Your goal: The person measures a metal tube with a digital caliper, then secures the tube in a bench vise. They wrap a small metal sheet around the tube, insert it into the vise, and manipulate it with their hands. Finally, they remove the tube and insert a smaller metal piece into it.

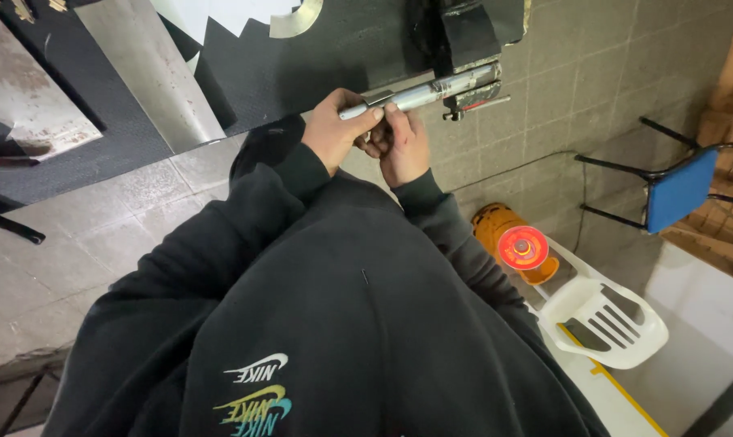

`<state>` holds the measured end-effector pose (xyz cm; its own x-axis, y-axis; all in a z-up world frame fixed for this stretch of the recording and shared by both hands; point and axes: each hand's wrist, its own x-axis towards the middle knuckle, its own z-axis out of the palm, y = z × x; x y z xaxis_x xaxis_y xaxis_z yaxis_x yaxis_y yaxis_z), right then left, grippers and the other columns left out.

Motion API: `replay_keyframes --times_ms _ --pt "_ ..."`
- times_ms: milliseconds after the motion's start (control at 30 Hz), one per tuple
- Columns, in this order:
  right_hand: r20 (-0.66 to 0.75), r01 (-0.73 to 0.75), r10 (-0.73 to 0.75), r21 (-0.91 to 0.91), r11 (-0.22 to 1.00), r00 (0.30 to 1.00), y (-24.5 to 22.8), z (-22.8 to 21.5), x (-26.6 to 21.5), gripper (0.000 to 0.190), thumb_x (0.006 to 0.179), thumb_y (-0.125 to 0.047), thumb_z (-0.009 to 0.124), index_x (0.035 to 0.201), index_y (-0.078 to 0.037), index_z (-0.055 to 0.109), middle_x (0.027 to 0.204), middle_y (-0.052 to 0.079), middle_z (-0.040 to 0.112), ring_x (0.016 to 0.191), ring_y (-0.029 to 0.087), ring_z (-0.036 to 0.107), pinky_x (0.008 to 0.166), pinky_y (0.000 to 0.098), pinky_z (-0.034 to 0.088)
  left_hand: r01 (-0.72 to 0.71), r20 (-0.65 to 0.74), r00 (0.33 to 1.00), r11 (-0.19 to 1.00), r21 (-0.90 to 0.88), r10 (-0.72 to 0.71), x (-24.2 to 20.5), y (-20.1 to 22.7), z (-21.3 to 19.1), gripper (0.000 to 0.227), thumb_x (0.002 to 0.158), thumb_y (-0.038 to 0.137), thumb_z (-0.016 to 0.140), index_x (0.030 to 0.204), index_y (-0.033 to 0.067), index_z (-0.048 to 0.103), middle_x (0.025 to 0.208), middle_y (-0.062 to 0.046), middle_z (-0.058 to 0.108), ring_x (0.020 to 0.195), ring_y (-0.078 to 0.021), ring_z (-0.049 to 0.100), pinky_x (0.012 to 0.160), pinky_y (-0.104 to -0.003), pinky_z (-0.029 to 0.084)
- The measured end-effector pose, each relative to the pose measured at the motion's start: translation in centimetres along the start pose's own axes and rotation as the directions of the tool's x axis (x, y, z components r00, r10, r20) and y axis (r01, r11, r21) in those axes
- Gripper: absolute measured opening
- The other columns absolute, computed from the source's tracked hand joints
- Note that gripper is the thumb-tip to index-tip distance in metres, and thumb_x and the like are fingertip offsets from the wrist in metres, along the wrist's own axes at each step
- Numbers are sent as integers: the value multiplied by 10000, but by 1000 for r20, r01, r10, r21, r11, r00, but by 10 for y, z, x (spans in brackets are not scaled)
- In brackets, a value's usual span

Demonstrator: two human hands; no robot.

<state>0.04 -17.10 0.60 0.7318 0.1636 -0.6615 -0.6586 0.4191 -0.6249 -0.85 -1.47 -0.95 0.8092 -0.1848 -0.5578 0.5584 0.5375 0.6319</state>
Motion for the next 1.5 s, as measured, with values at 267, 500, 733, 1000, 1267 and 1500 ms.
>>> replay_keyframes --times_ms 267,500,733,1000,1267,1500 --pt "-84 8 -12 -46 999 996 0 7 -5 232 1061 -271 567 971 -57 554 701 2 475 583 94 421 511 282 343 63 -31 997 996 -62 -65 -10 19 13 319 951 152 722 1109 -68 554 856 -135 698 697 -199 703 573 -338 600" --pt "-154 2 -9 -48 999 988 -4 23 -6 262 1044 -262 551 887 -53 568 680 12 497 532 113 434 458 294 319 -62 -55 996 996 61 65 2 -13 0 303 996 168 745 1112 -63 588 879 -136 704 733 -186 682 618 -321 569" --pt "-43 30 -26 108 994 999 -1 10 1 314 1053 -323 552 898 -51 560 703 44 530 583 149 496 527 318 373 37 -34 999 999 -31 -38 0 16 11 355 926 212 732 1077 -55 553 787 -138 687 620 -201 679 534 -347 563" --pt "-117 102 -101 5 995 988 14 5 12 267 1059 -287 591 898 -76 557 669 -13 478 538 93 423 469 303 324 231 1 973 971 55 -231 -1 23 -1 465 930 343 727 1124 -66 623 849 -106 723 641 -180 702 574 -303 576" --pt "-155 52 -60 -53 997 986 6 14 6 338 1037 -326 566 806 -79 565 616 -23 446 491 87 383 425 291 285 189 -47 980 981 -50 -191 5 9 2 374 896 267 760 1044 -41 609 815 -120 693 619 -205 686 551 -340 585" --pt "-213 52 -61 -48 997 975 2 22 2 286 1031 -269 559 813 -85 542 631 -8 469 505 96 400 439 294 291 151 -107 982 986 -68 -157 -1 6 11 307 899 228 769 971 -33 623 775 -118 678 622 -189 657 542 -330 543"
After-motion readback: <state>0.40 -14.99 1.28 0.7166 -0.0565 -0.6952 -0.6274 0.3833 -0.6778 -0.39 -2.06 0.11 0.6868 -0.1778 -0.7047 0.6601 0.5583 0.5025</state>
